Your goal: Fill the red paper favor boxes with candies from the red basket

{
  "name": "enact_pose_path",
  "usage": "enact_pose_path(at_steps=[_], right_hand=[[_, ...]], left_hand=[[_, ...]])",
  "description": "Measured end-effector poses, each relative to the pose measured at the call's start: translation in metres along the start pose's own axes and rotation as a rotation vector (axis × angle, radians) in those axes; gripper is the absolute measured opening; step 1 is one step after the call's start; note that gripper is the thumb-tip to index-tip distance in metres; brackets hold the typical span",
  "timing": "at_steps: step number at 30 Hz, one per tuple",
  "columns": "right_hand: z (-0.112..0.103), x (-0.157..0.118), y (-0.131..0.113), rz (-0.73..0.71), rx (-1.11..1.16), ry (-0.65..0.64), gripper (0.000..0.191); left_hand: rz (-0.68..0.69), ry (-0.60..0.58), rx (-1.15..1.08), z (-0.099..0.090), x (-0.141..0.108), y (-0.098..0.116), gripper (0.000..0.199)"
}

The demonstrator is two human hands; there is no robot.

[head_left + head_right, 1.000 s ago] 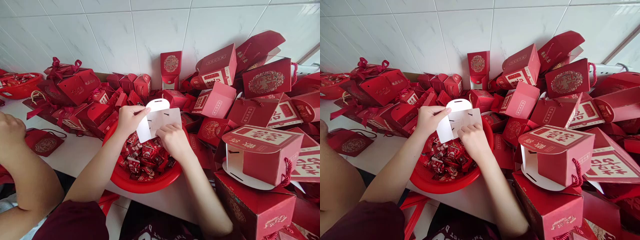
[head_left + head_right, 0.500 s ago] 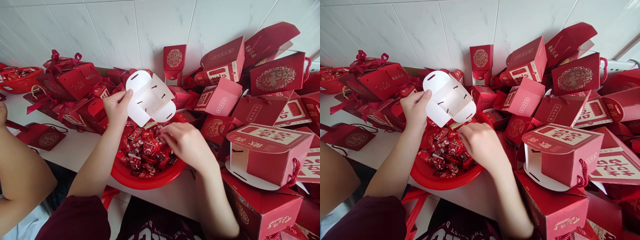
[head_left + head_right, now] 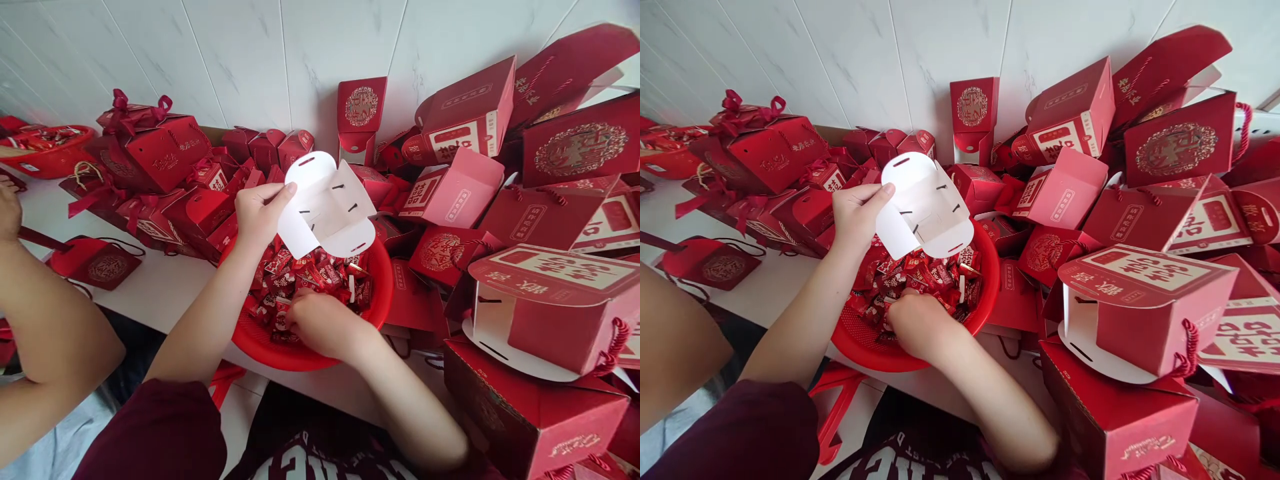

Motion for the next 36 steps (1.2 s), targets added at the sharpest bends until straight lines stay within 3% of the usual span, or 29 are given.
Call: enact_pose_path(at_steps=[4, 9, 11, 14, 20, 25, 28, 31, 33, 36], right_hand=[[-0.007, -0.017, 0.044, 0.182, 0.120, -0.026, 0.022], [-0.034, -0.032, 0.081, 0.350, 0.045, 0.200, 0.031], [-0.036, -0.032, 0.086, 0.388, 0.009, 0.229, 0.033], [-0.029, -0.026, 0.083, 0.367, 0.007, 0.180, 0.027], [-0.003, -0.011, 0.059, 0.286, -0.021, -0.038, 0.018], [-0.001, -0.007, 0.052, 0.199, -0.002, -0.053, 0.011], [-0.015, -0.018, 0.055, 0.144, 0.067, 0.038, 0.008], [-0.039, -0.034, 0.053, 0.042, 0.260, 0.235, 0.012], [-0.053, -0.044, 0.054, -0.004, 0.485, 0.347, 0.014], [-0.065, -0.053, 0.064, -0.012, 0.996, 0.514, 0.016]], left_hand=[[0.001, -0.054, 0.035, 0.008, -0.003, 0.005, 0.037], [0.009, -0.069, 0.039, 0.010, -0.003, 0.005, 0.033], [0.011, -0.062, 0.038, 0.009, -0.003, 0.003, 0.033], [0.012, -0.043, 0.039, 0.007, -0.002, 0.000, 0.034], [-0.027, -0.037, 0.011, 0.005, -0.003, -0.007, 0.035], [-0.053, -0.092, 0.033, 0.013, -0.006, -0.007, 0.036], [-0.070, -0.112, 0.031, 0.016, -0.006, -0.008, 0.036], [-0.092, -0.101, 0.027, 0.015, -0.006, -0.013, 0.036], [-0.118, -0.098, 0.018, 0.016, -0.006, -0.017, 0.034], [-0.141, -0.125, 0.005, 0.019, -0.008, -0.017, 0.034]])
Point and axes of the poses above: each hand's wrist, its own x-axis towards the middle knuckle, its own z-axis out of the palm, y = z × x, the point moved 10 cm from there along x, towards the middle knuckle, and after that the axes turned 8 degrees about -x, right-handed, at the moved point
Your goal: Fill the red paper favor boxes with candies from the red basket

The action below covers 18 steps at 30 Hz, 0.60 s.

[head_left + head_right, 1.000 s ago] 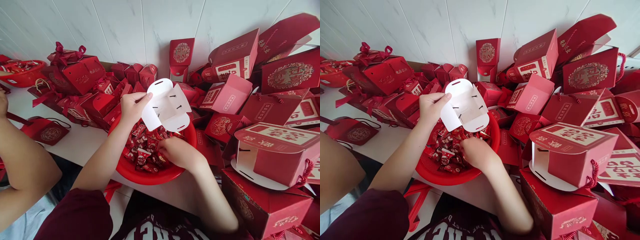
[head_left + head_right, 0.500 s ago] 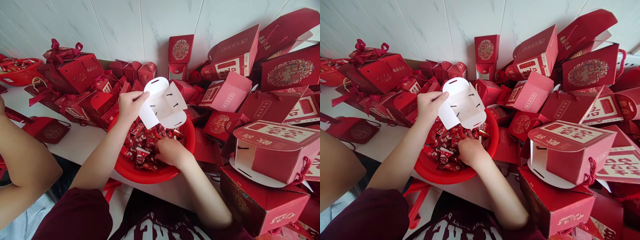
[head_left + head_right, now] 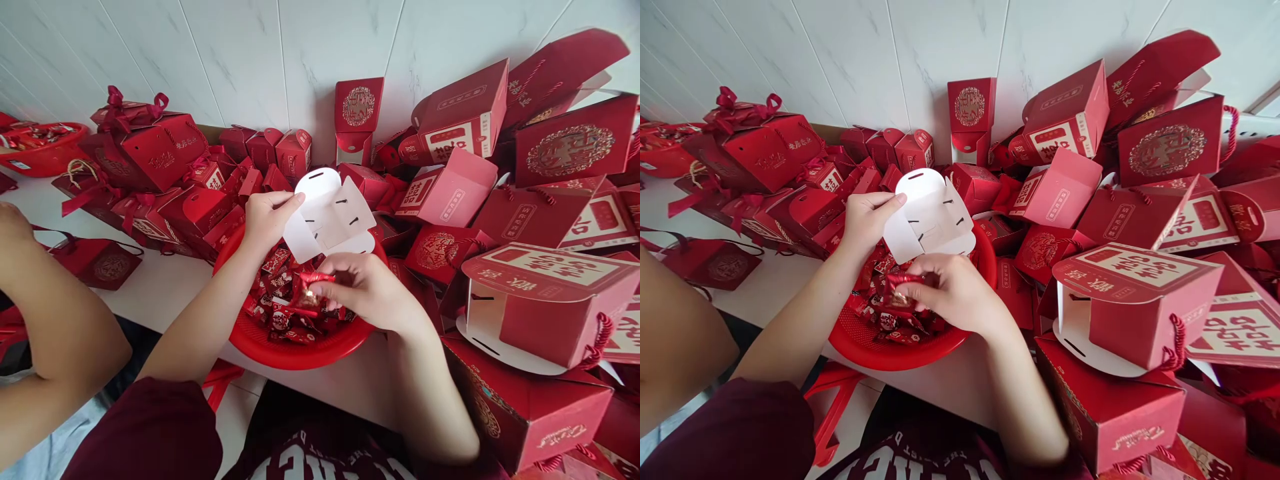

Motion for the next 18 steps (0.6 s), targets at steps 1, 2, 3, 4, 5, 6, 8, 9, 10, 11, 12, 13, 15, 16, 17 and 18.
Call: enact_pose_path(at_steps=[1, 2, 3, 4, 5, 6, 8, 9, 10, 11, 12, 13, 15, 16, 17, 18], right_hand=[[-0.006, 0.000, -0.001, 0.004, 0.159, 0.074, 0.019], [-0.012, 0.000, -0.002, -0.003, 0.287, 0.147, 0.022], [-0.017, 0.000, -0.003, -0.013, 0.382, 0.210, 0.023], [-0.021, 0.000, -0.003, -0.020, 0.447, 0.258, 0.023], [-0.024, 0.000, -0.003, -0.023, 0.491, 0.291, 0.023], [-0.027, 0.000, -0.002, -0.023, 0.519, 0.317, 0.024], [-0.033, -0.002, -0.001, -0.028, 0.534, 0.372, 0.025], [-0.036, -0.004, 0.000, -0.037, 0.528, 0.401, 0.025], [-0.040, -0.005, 0.000, -0.047, 0.516, 0.432, 0.026], [-0.043, -0.006, 0.000, -0.059, 0.496, 0.466, 0.026], [-0.047, -0.007, 0.000, -0.075, 0.465, 0.503, 0.026], [-0.052, -0.009, -0.001, -0.093, 0.425, 0.546, 0.026], [-0.060, -0.011, -0.002, -0.122, 0.339, 0.634, 0.024], [-0.063, -0.012, -0.003, -0.132, 0.305, 0.666, 0.024], [-0.064, -0.012, -0.003, -0.139, 0.285, 0.687, 0.023], [-0.066, -0.012, -0.003, -0.143, 0.278, 0.699, 0.023]], left_hand=[[-0.005, -0.012, 0.007, 0.001, -0.001, 0.001, 0.035], [-0.014, -0.029, 0.023, 0.002, -0.001, 0.002, 0.036], [-0.025, -0.053, 0.043, 0.004, -0.001, 0.002, 0.037], [-0.036, -0.086, 0.066, 0.006, -0.001, 0.001, 0.038], [-0.047, -0.131, 0.084, 0.009, -0.001, 0.000, 0.038], [-0.061, -0.177, 0.089, 0.012, -0.001, -0.001, 0.038], [-0.090, -0.247, 0.050, 0.017, -0.001, -0.005, 0.037], [-0.097, -0.251, 0.010, 0.017, 0.000, -0.004, 0.036], [-0.086, -0.231, -0.024, 0.016, 0.001, -0.002, 0.033], [-0.040, -0.188, -0.038, 0.012, 0.001, 0.005, 0.032], [0.042, -0.137, -0.024, 0.007, 0.001, 0.017, 0.032], [0.152, -0.093, 0.008, 0.004, -0.001, 0.033, 0.031], [0.378, -0.067, 0.061, 0.004, -0.012, 0.066, 0.029], [0.456, -0.103, 0.054, 0.008, -0.018, 0.078, 0.034], [0.499, -0.161, 0.017, 0.014, -0.024, 0.086, 0.042], [0.508, -0.221, -0.036, 0.019, -0.028, 0.090, 0.047]])
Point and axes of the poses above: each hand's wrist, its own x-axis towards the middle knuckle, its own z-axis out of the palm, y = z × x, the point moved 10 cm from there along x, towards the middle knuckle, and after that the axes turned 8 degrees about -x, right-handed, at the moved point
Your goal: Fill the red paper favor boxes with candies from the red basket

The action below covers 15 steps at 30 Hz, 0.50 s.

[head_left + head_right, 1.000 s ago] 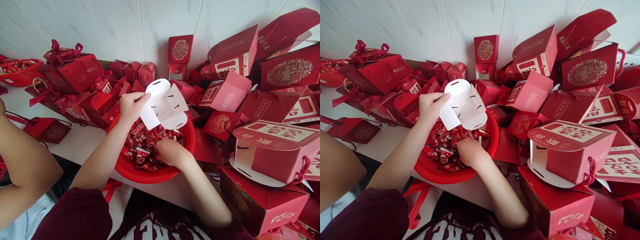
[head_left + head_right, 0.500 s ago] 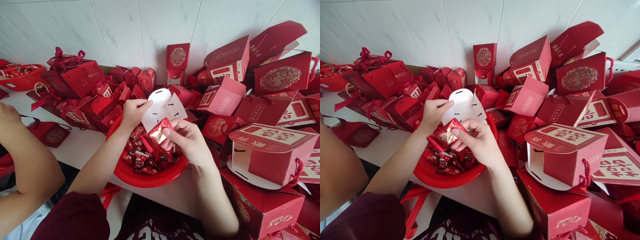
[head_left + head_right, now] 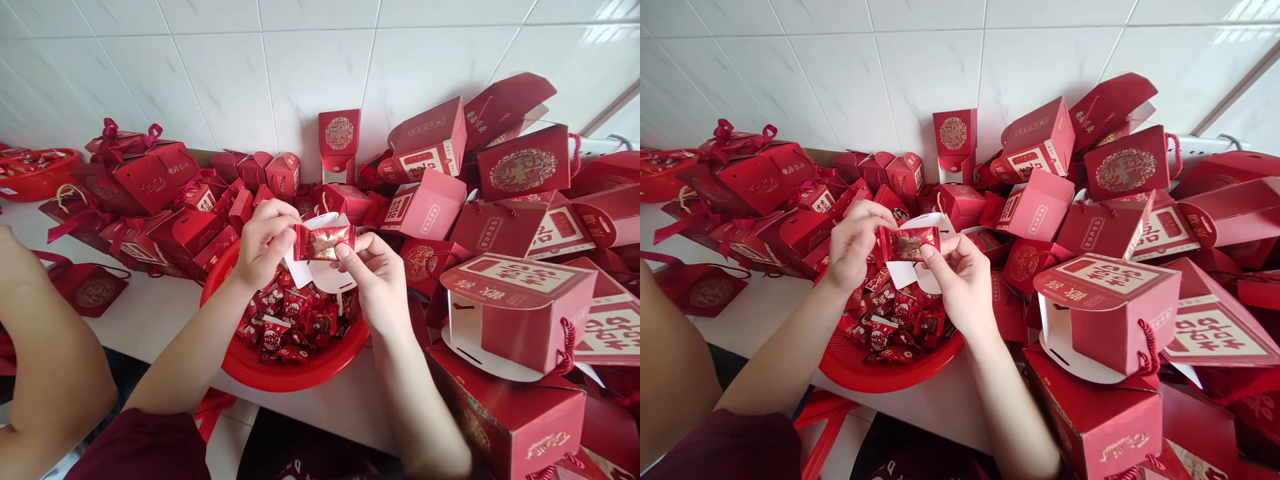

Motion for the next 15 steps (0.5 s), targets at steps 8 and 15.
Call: enact_pose_path(at_steps=[8, 15], right_hand=[[0.002, -0.001, -0.003, -0.007, -0.042, -0.019, 0.025], [0.007, 0.000, 0.002, 0.020, -0.051, -0.069, 0.028]], left_hand=[[-0.159, -0.103, -0.212, 0.017, -0.008, -0.015, 0.025], [-0.169, -0.133, -0.224, 0.019, -0.008, -0.017, 0.025]])
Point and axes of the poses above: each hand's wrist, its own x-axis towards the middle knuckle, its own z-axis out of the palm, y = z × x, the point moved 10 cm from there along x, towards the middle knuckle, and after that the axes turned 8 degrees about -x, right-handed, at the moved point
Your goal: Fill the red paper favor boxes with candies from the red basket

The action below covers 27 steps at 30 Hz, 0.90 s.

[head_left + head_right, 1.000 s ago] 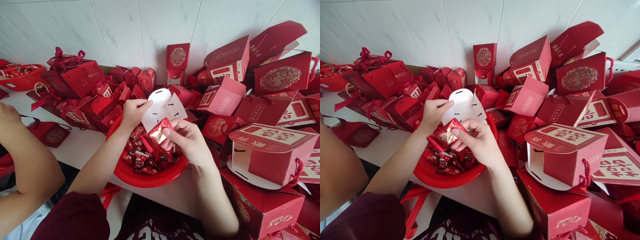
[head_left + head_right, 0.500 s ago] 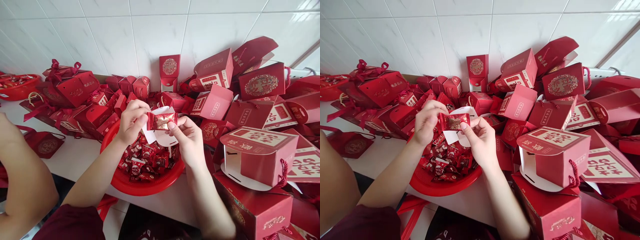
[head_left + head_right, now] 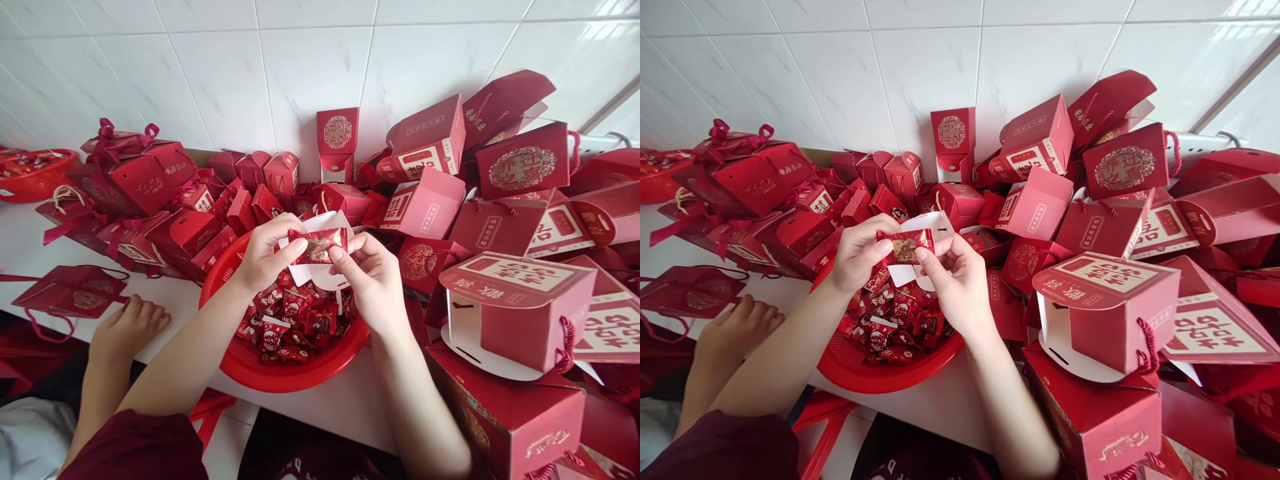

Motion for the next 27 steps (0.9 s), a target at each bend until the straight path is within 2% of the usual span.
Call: enact_pose_path(at_steps=[8, 13, 17, 20, 23, 25, 27], right_hand=[[0.006, -0.001, -0.001, -0.028, -0.022, -0.061, 0.030], [0.004, -0.003, -0.006, -0.066, -0.085, -0.039, 0.028], [0.002, -0.004, -0.010, -0.100, -0.084, 0.003, 0.020], [-0.005, -0.004, -0.012, -0.124, -0.034, 0.080, 0.012], [-0.022, -0.007, -0.021, -0.226, -0.070, 0.239, 0.014], [-0.032, -0.011, -0.026, -0.285, -0.190, 0.323, 0.015], [-0.035, -0.010, -0.024, -0.292, -0.357, 0.345, 0.014]], left_hand=[[0.005, 0.023, -0.023, -0.003, 0.001, 0.001, 0.024], [-0.024, 0.000, -0.036, -0.002, 0.000, -0.003, 0.026], [0.072, 0.051, 0.053, -0.008, 0.000, 0.009, 0.020], [0.148, 0.112, 0.141, -0.015, 0.001, 0.019, 0.011], [0.149, 0.166, 0.203, -0.022, 0.002, 0.020, 0.008], [0.074, 0.145, 0.230, -0.023, 0.004, 0.012, 0.018], [-0.065, 0.084, 0.246, -0.021, 0.004, -0.004, 0.028]])
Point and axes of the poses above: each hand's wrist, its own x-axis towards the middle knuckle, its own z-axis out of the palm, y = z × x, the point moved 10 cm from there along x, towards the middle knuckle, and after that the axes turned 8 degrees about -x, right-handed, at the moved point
